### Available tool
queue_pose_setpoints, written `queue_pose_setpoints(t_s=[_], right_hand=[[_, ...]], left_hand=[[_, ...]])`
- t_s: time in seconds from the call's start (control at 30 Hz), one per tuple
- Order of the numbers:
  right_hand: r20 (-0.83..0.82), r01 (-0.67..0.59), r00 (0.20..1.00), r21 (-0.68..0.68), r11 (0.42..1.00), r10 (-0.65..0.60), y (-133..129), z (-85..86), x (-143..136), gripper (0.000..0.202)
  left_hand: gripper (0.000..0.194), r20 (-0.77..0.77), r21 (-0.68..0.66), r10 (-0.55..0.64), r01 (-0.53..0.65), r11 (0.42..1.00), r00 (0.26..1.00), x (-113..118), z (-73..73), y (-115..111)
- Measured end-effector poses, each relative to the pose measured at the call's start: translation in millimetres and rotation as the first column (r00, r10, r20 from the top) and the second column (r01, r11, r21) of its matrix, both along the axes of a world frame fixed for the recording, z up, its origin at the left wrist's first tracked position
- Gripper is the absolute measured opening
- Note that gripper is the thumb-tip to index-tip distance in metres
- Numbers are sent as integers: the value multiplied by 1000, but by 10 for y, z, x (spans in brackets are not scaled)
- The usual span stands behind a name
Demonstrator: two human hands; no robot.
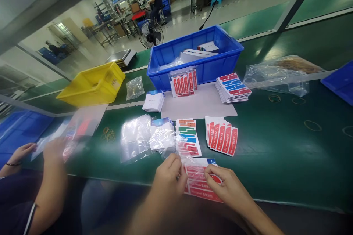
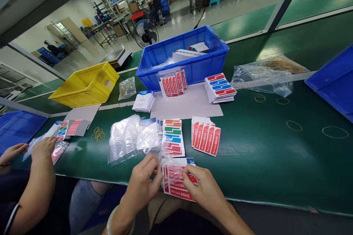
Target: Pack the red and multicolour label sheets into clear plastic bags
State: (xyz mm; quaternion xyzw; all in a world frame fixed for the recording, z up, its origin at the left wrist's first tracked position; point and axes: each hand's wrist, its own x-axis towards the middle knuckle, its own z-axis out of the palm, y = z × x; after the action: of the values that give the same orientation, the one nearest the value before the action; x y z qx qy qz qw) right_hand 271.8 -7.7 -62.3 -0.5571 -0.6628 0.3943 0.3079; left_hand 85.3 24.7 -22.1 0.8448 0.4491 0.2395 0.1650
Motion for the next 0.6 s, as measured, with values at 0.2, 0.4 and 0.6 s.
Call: queue_pose_setpoints(t_s=[0.2, 0.4, 0.6], right_hand=[[-73, 123, 990, 78, 989, -117, -212, -73, 212, 33], [-27, 181, 983, 364, 914, -184, -395, -468, 644, 39], [-273, 183, 948, 52, 982, -162, -301, -710, 624, 31]], left_hand=[[18, 74, 102, 198, -205, 973, 977, -359, 368, 13], [14, 182, 348, 476, -509, 787, 860, -853, 772, -209], [18, 114, 71, 398, -407, 911, 910, -746, 563, -287]])
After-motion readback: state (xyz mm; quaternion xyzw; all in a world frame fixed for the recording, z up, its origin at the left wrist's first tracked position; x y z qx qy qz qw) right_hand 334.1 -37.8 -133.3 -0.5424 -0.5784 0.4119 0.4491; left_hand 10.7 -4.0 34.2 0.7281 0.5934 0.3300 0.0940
